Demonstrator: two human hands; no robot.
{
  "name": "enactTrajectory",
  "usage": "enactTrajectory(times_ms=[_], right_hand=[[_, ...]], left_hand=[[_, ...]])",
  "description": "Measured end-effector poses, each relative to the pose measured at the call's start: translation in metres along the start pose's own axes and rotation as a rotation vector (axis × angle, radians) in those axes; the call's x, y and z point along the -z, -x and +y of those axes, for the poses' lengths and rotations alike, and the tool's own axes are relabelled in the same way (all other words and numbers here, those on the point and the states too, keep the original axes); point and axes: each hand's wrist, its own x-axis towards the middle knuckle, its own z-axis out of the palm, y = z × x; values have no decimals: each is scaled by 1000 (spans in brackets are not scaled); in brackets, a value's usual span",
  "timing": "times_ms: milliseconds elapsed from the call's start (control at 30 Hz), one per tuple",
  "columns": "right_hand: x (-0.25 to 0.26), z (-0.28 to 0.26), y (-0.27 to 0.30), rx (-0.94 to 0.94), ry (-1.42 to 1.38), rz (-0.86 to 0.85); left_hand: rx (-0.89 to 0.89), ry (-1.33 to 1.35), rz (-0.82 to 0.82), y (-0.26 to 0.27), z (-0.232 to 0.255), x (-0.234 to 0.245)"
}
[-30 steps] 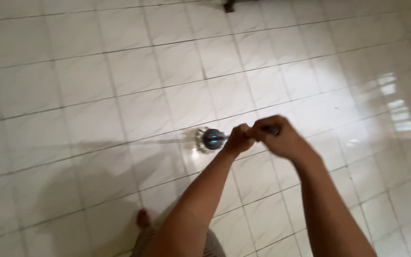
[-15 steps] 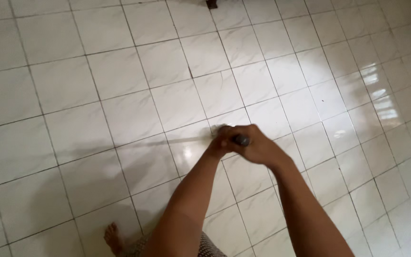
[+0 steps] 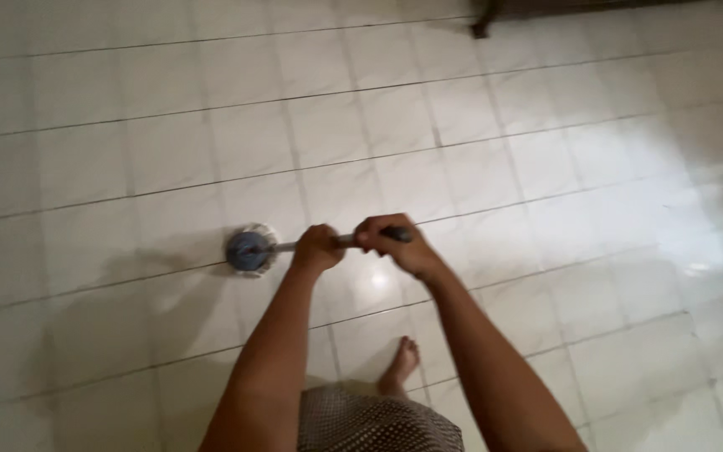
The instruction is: The person uses a spin mop to clean a tiled floor in a room with yellow walls. They move the mop back and forth across the white tiles and up the pink patterned stairs, covering the area systematically.
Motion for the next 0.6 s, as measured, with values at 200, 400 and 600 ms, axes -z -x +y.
enactTrajectory(times_ms=[200, 400, 600], right_hand=[[-217, 39, -59, 212, -86, -353], [-276, 14, -55, 182, 116, -430], [-184, -86, -16, 70, 286, -306]], left_hand=[[196, 26, 212, 113, -260, 12], [186, 40, 279, 159, -304, 24], [62, 183, 201, 110, -149, 25]])
